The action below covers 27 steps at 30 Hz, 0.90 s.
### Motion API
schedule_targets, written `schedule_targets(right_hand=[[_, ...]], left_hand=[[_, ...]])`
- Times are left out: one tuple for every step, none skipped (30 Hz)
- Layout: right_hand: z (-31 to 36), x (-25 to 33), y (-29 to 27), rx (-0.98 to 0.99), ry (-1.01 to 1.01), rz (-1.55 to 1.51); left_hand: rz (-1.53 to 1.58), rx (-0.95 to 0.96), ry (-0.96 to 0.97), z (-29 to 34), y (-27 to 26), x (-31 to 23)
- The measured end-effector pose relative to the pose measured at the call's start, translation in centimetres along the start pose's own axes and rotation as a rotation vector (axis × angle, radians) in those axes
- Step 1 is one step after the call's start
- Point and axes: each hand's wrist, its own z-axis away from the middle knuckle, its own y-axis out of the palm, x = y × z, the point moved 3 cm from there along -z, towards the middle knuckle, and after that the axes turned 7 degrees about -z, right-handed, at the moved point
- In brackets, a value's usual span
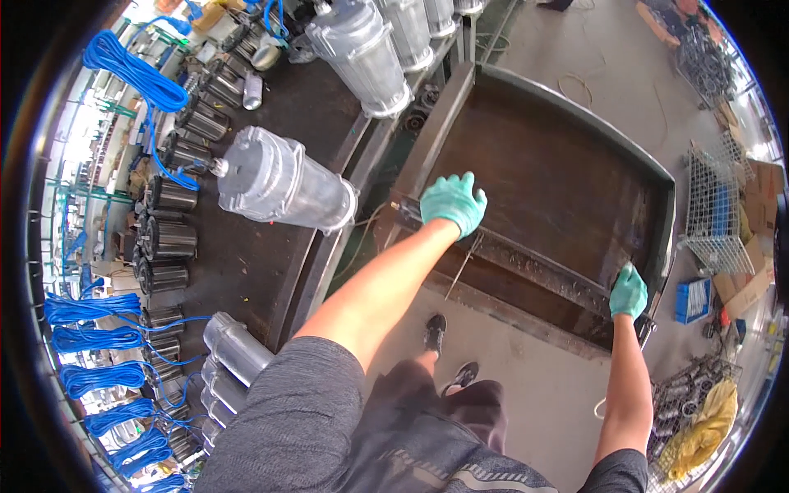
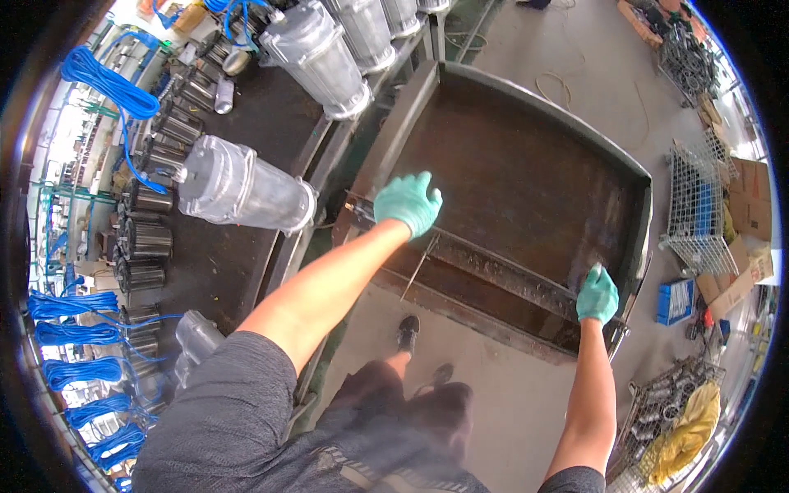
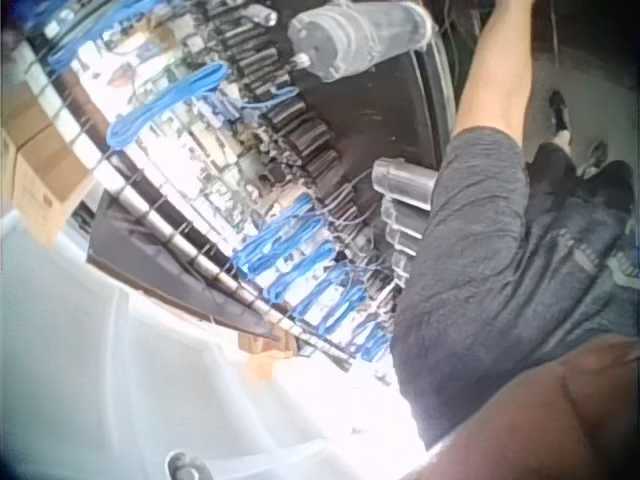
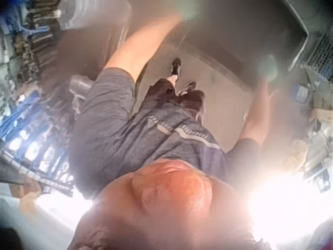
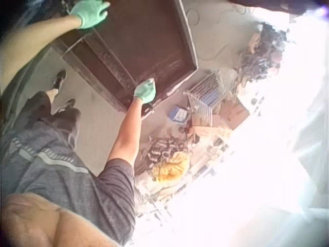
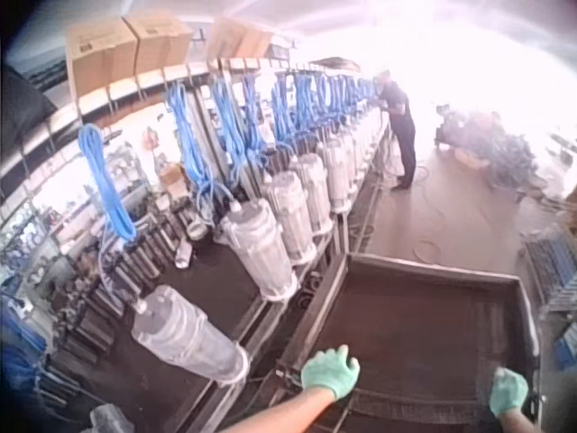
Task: The person picks up a metal industrial pump from a row, carries it to a water tank, immerses it to check for leaks while handling a blue cable, and then returns it to the line.
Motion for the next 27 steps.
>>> schedule_targets(right_hand=[[-0.3, -0.5, 0.3, -0.019, -0.022, -0.013], [-0.4, -0.5, 0.4, -0.063, -0.047, -0.030], [-0.4, -0.5, 0.4, -0.110, -0.072, -0.051], [-0.5, -0.9, 0.5, -0.122, -0.102, -0.056], [-0.5, -0.2, 0.4, -0.083, -0.119, -0.056], [-0.6, -0.2, 0.4, -0.074, -0.129, -0.057], [-0.8, -0.2, 0.3, -0.071, -0.141, -0.060], [-0.8, 0.2, 0.1, -0.045, -0.149, -0.063], [-0.7, 0.3, -0.1, -0.017, -0.154, -0.064], [-0.3, 0.5, -0.2, -0.049, -0.153, -0.077], [-0.2, 0.6, -0.2, -0.084, -0.145, -0.089], [0.0, 0.9, -0.7, -0.042, -0.127, -0.080], [0.1, 1.2, -1.0, 0.003, -0.112, -0.069], [-0.1, 0.3, -0.6, -0.045, -0.139, -0.096], [0.1, 0.2, -0.5, -0.087, -0.151, -0.102], [0.5, 0.8, -0.9, -0.033, -0.134, -0.081], [0.6, 1.2, -1.5, 0.015, -0.112, -0.055], [0.6, 1.1, -1.4, 0.001, -0.137, -0.079], [0.8, 0.9, -1.3, -0.018, -0.162, -0.102], [0.8, 0.8, -1.3, -0.065, -0.185, -0.124], [0.9, 0.8, -1.4, -0.050, -0.183, -0.136], [0.9, 0.7, -1.4, -0.056, -0.159, -0.146], [0.8, 0.5, -1.3, -0.064, -0.132, -0.154], [0.6, 0.5, -1.3, -0.046, -0.130, -0.138], [0.4, 0.2, -1.5, -0.031, -0.125, -0.116], [0.2, 0.1, -1.3, -0.023, -0.147, -0.147], [-0.3, -0.9, -1.0, -0.067, -0.163, -0.240]], left_hand=[[0.005, -0.003, -0.009, -0.1, 0.4, 0.0], [0.012, -0.022, 0.003, -0.2, 0.1, 0.0], [0.017, -0.045, 0.016, -0.3, -0.4, -0.1], [0.025, -0.076, 0.028, -0.2, -0.9, -0.3], [0.045, -0.147, 0.016, -0.3, -0.2, 0.1], [0.089, -0.177, 0.036, -0.1, -0.4, 0.2], [0.132, -0.215, 0.059, 0.0, -1.0, 0.3], [0.234, -0.293, 0.094, -0.1, -1.0, 0.8], [0.332, -0.372, 0.134, -0.4, -0.5, 1.4], [0.460, -0.573, 0.190, -0.4, 0.4, 2.3], [0.569, -0.608, 0.189, 0.0, 0.3, 2.7], [0.568, -0.651, 0.219, 1.9, -0.6, 3.1], [0.565, -0.692, 0.246, 4.1, -1.5, 4.0], [0.595, -0.700, 0.260, 6.6, -3.2, 4.2], [0.624, -0.707, 0.266, 9.3, -4.5, 5.0], [0.651, -0.756, 0.214, 12.1, -4.8, 6.6], [0.684, -0.805, 0.169, 14.4, -5.1, 8.2], [0.694, -0.853, 0.102, 16.6, -5.7, 10.2], [0.710, -0.904, 0.038, 18.7, -6.3, 12.4], [0.729, -0.959, -0.026, 20.6, -6.9, 14.6], [0.748, -1.013, -0.091, 22.2, -7.7, 16.7], [0.785, -1.046, -0.165, 22.9, -9.0, 18.9], [0.828, -1.075, -0.235, 23.0, -10.6, 21.2], [0.780, -1.149, -0.250, 22.8, -12.6, 23.5], [0.739, -1.217, -0.266, 22.2, -14.3, 25.8], [0.862, -1.301, -0.236, 20.7, -15.1, 29.3], [1.000, -1.379, -0.188, 18.0, -16.2, 32.4]])
